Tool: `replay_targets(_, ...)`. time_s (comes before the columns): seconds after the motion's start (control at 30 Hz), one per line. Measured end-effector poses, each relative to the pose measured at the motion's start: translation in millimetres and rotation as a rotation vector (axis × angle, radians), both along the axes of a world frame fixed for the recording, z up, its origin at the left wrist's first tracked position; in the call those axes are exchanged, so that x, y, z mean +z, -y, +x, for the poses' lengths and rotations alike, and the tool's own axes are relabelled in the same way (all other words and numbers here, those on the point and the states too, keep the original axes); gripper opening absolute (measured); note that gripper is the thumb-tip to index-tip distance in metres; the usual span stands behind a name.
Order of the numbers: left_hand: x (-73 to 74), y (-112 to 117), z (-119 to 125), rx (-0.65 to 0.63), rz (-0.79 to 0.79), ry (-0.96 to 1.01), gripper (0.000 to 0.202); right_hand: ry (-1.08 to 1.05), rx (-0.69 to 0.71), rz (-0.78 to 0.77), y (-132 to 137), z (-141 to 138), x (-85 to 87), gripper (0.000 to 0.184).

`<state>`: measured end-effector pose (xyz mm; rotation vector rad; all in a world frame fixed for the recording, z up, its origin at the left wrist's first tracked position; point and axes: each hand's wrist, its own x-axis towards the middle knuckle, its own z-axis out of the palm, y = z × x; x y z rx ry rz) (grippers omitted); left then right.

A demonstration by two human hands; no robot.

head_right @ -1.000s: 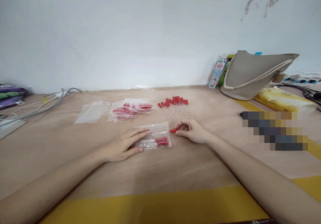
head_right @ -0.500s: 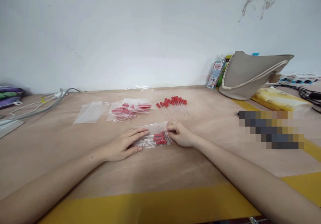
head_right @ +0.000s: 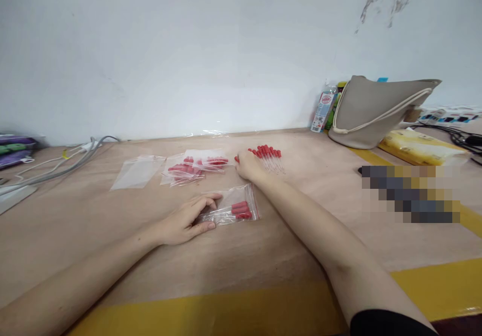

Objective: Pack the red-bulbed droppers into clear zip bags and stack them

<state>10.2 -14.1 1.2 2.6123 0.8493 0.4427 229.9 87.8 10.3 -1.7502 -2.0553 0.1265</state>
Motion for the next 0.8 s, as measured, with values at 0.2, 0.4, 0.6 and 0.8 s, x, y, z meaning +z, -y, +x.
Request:
replay_targets(0.2,-0.2,-1.4,0.4,-0.044,0.047,-0.026,0.035,0.076,-0.090,-0.156,-10.6,-18.9,4.9,0.031)
replay_targets(0.4,-1.6,-3.1,-0.7,-0.064,0.070,-0.045,0.041,-0.123,-0.038,-0.080,12.8,13.6,20.8,0.049)
replay_targets(0.6,-1.8,-2.9,0.2,-0.048,0.074,-0.056,0.040,-0.819,-0.069,-0.060,56.5,62.8,-6.4,0.053)
replay_targets(0.8,-3.0,-3.4,0.1,-0.053,0.090,-0.043,0.040,-1.284,-0.183,-0.108,74.3,51.9,-29.0,0.035)
